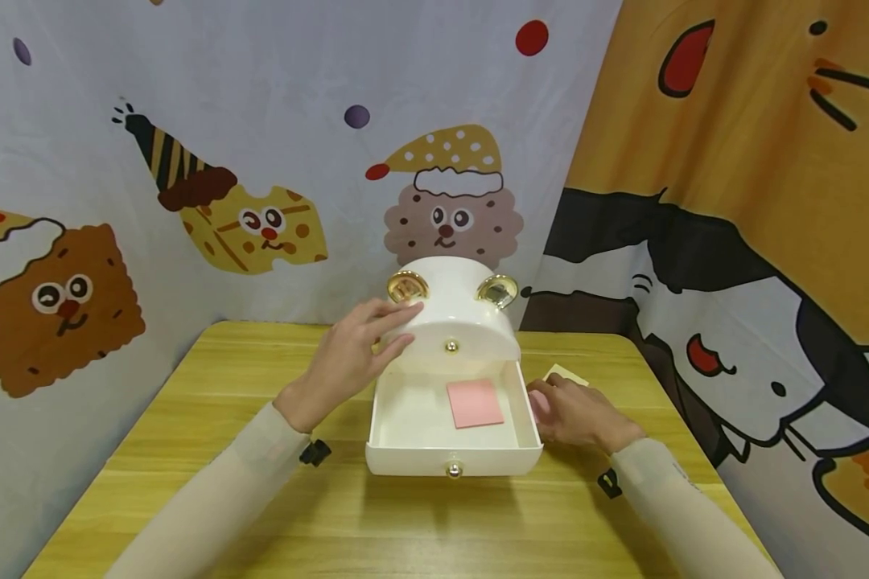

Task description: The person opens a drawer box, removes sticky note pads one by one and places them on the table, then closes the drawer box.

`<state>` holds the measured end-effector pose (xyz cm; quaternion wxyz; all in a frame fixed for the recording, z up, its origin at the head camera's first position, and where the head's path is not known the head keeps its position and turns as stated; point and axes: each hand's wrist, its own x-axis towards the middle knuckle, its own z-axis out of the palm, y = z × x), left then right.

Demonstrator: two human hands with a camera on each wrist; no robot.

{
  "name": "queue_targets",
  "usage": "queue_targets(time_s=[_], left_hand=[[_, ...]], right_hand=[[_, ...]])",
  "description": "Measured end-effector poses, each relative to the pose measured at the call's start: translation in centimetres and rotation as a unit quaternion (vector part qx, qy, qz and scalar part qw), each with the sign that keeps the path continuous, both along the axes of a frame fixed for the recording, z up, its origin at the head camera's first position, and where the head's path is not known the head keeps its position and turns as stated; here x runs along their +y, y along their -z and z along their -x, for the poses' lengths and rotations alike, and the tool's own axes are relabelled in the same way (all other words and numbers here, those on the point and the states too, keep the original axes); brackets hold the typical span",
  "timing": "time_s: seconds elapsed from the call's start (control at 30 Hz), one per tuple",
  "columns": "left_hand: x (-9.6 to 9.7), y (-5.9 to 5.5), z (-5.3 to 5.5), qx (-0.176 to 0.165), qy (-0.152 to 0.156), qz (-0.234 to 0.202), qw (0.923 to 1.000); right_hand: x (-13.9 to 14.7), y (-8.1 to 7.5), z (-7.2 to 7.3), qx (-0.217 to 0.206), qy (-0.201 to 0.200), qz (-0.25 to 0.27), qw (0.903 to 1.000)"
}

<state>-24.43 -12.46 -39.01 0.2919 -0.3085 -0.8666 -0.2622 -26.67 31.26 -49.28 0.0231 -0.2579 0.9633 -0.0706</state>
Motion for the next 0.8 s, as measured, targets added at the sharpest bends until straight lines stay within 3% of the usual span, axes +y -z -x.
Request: queue_targets(time_s=[0.3,0.8], left_hand=[[-0.1,0.1,0.0,0.009,0.003,-0.003,1.0000],[-0.1,0.3,0.2,0.008,-0.003,0.001,1.0000]], right_hand=[[0.7,0.2,0.1,0.011,-0.004,0.019,0.9998],[1.0,0.4,0.0,-0.006,-0.005,0.047,0.9988]])
